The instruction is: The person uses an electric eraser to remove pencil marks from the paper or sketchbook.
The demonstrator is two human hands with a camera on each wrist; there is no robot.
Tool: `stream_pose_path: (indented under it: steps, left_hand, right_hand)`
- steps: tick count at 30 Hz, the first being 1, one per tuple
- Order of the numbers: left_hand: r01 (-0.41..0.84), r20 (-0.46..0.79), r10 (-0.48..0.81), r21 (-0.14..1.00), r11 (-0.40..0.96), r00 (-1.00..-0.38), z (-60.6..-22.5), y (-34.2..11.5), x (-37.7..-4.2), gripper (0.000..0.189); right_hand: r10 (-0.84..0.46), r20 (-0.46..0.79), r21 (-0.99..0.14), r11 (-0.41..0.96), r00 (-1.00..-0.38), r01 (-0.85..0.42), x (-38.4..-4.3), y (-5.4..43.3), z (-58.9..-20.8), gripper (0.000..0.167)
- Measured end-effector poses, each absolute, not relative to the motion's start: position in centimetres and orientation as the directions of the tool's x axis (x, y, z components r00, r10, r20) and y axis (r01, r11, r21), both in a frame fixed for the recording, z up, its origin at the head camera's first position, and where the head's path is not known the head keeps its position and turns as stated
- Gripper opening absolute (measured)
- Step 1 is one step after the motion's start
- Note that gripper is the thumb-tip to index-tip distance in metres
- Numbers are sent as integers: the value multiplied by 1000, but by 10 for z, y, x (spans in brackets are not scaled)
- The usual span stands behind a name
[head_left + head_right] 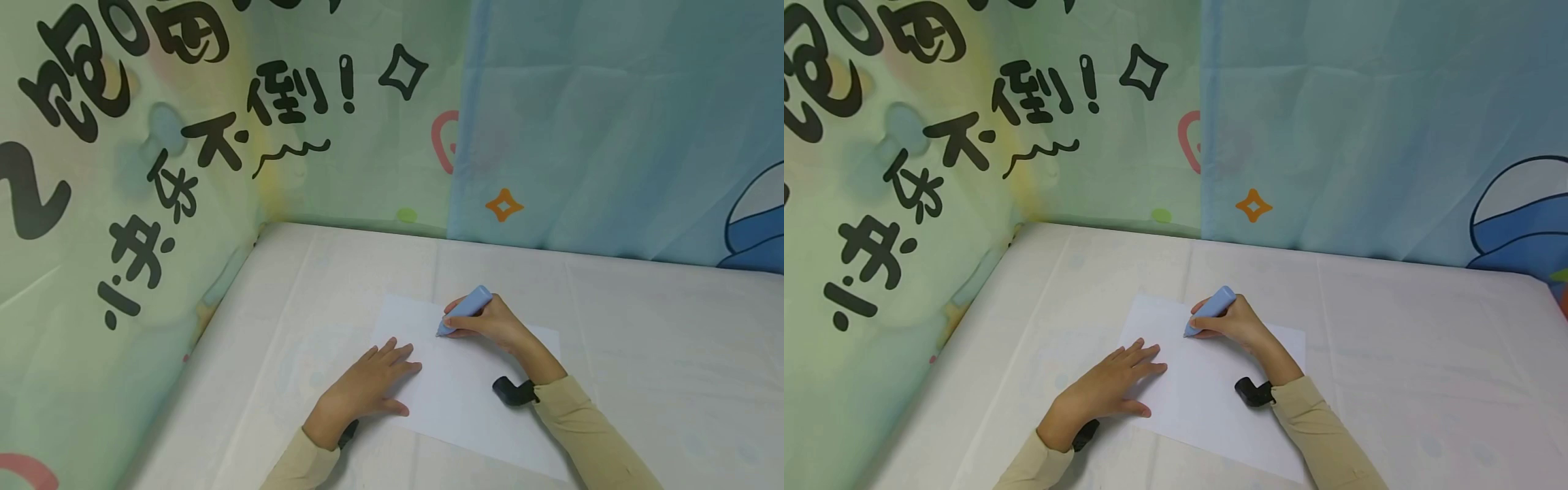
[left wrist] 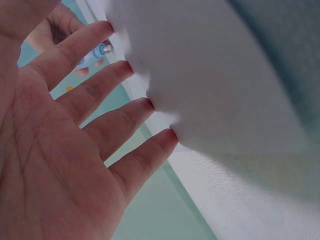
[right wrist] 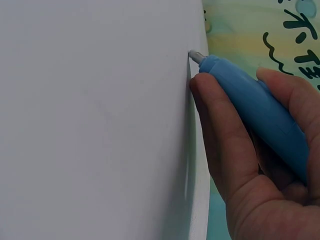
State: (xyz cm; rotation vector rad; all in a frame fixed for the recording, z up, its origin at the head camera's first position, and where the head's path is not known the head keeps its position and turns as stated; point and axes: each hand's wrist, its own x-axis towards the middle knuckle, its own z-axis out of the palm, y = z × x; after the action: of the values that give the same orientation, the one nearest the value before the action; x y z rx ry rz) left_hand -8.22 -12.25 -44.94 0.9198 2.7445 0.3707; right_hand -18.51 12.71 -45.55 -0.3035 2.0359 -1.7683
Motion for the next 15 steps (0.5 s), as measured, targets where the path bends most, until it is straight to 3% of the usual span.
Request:
stream_pose_path:
  steps: [15]
  left_hand:
    - [570, -115, 620, 292, 768, -776, -449, -123, -82, 69]
  right_hand:
    - [-446, -171, -981, 159, -878, 111, -185, 128, -456, 34]
